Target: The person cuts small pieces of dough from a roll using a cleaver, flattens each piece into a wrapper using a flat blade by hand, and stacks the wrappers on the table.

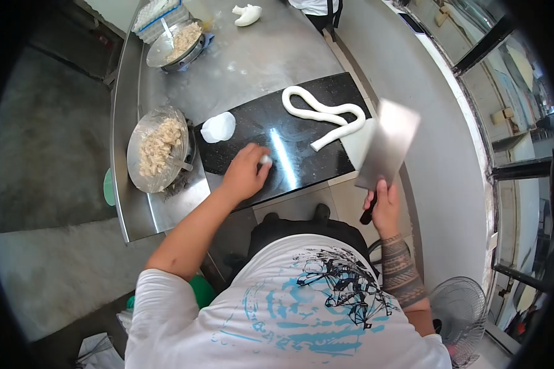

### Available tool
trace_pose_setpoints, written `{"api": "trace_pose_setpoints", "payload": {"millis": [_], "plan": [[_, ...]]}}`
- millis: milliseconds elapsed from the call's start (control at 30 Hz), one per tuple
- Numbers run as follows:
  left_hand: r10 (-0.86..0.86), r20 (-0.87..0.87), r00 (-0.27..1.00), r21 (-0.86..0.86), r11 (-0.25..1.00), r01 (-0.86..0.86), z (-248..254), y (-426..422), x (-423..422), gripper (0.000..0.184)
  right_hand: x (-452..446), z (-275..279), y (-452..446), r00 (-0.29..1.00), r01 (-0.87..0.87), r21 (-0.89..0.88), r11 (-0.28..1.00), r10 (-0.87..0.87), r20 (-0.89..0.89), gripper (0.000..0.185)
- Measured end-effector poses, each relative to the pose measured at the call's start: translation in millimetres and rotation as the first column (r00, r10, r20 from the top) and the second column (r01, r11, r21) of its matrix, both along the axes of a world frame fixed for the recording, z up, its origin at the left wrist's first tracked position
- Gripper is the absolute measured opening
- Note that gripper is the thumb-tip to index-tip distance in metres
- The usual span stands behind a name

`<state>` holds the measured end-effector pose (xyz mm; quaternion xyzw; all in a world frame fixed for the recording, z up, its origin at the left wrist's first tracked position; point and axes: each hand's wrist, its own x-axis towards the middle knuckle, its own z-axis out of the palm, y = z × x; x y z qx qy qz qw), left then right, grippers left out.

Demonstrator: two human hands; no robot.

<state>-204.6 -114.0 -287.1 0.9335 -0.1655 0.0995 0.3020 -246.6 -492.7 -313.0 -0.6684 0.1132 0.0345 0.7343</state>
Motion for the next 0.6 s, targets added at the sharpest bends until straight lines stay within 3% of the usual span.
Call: {"api": "trace_pose_setpoints", "payload": {"millis": [100,167,233,400,500,567,600], "plan": [[-0.189,-0.177,0.966,0.006,0.981,0.193,-9.2,43.8,-25.2,0.022,-48.8,-81.9,-0.5,0.878,0.133,0.070,0.989,-0.085,-0.471,0.038],[-0.318,-0.204,0.926,0.013,0.945,0.327,-29.6,69.3,-31.8,0.021,-70.3,-89.2,6.0,0.880,0.163,0.106,0.981,-0.096,-0.465,0.037],[-0.361,-0.163,0.918,0.132,0.914,0.383,-55.9,85.8,-38.3,0.020,-92.4,-76.0,27.5,0.877,0.198,0.148,0.969,-0.107,-0.468,0.036],[-0.416,-0.182,0.891,0.291,0.843,0.453,-46.4,87.5,-36.3,0.026,-140.3,-58.5,80.8,0.876,0.200,0.006,0.980,-0.176,-0.449,0.031],[-0.416,-0.082,0.906,0.458,0.792,0.404,-10.5,54.2,-25.6,0.066,-168.8,-45.8,104.8,0.871,0.127,-0.121,0.984,-0.169,-0.461,0.032],[-0.382,-0.017,0.924,0.392,0.848,0.357,-28.4,22.3,-20.1,0.084,-183.8,-34.9,118.0,0.860,0.122,-0.135,0.983,-0.173,-0.480,0.033],[-0.402,-0.069,0.913,0.394,0.830,0.395,-40.8,17.0,-22.9,0.087,-186.9,-23.6,124.9,0.854,0.119,-0.140,0.983,-0.173,-0.491,0.033]]}}
